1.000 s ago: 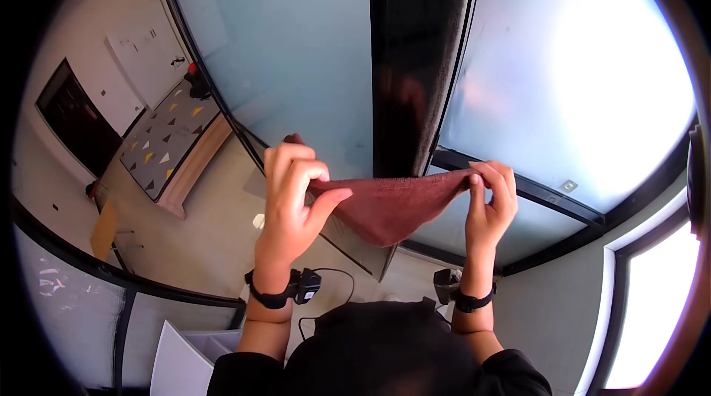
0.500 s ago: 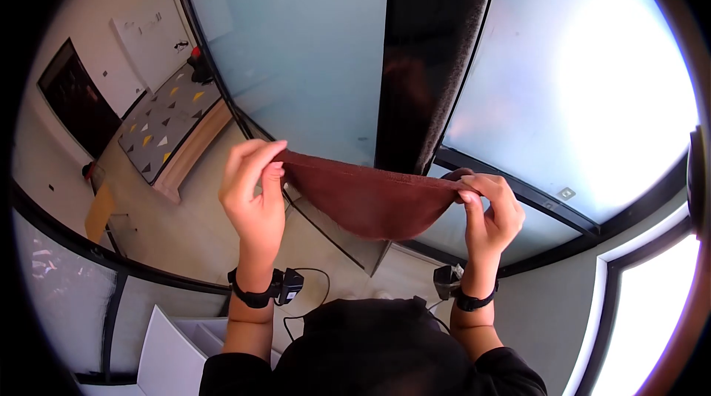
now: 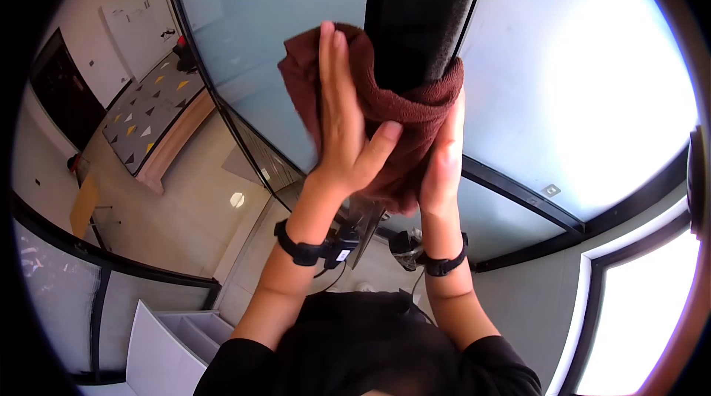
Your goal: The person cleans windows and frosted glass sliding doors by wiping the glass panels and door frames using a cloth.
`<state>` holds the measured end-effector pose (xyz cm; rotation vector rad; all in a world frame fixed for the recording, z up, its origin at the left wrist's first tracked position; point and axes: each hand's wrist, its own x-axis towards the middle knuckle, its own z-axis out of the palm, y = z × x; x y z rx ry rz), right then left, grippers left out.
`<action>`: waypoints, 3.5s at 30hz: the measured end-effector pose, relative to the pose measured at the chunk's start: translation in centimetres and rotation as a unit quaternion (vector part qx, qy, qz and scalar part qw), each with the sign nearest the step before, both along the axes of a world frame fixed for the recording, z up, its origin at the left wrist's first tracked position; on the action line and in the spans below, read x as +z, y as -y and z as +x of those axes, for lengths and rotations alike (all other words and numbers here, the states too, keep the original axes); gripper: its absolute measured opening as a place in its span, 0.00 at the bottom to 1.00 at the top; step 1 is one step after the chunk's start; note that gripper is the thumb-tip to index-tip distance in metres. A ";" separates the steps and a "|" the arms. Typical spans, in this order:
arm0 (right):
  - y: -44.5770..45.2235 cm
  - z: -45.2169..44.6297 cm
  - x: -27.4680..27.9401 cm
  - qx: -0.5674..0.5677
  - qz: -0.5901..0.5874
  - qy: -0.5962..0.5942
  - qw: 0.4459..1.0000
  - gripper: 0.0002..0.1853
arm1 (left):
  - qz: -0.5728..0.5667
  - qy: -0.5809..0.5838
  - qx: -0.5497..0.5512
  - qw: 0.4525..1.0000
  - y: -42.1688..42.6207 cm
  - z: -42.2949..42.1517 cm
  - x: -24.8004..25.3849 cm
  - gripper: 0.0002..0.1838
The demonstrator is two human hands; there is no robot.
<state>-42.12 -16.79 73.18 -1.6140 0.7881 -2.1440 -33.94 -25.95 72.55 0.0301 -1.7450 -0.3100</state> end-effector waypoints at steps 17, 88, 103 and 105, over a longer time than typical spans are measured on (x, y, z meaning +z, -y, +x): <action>1.0 -1.1 -12.9 -0.086 0.107 0.025 0.990 0.39 | -0.047 0.115 -0.018 0.992 0.0 0.7 -9.1 0.39; 4.7 0.9 -15.2 -0.533 0.143 -0.413 0.725 0.28 | 0.391 0.192 0.043 0.899 4.7 -1.2 -14.8 0.18; 4.2 2.8 -21.2 -0.549 0.192 -0.433 0.689 0.33 | 0.404 0.041 -0.089 0.910 5.1 -1.5 -17.9 0.11; 4.0 3.1 -21.8 -0.538 0.207 -0.428 0.696 0.34 | 0.345 0.018 -0.040 0.938 4.6 -1.6 -17.9 0.13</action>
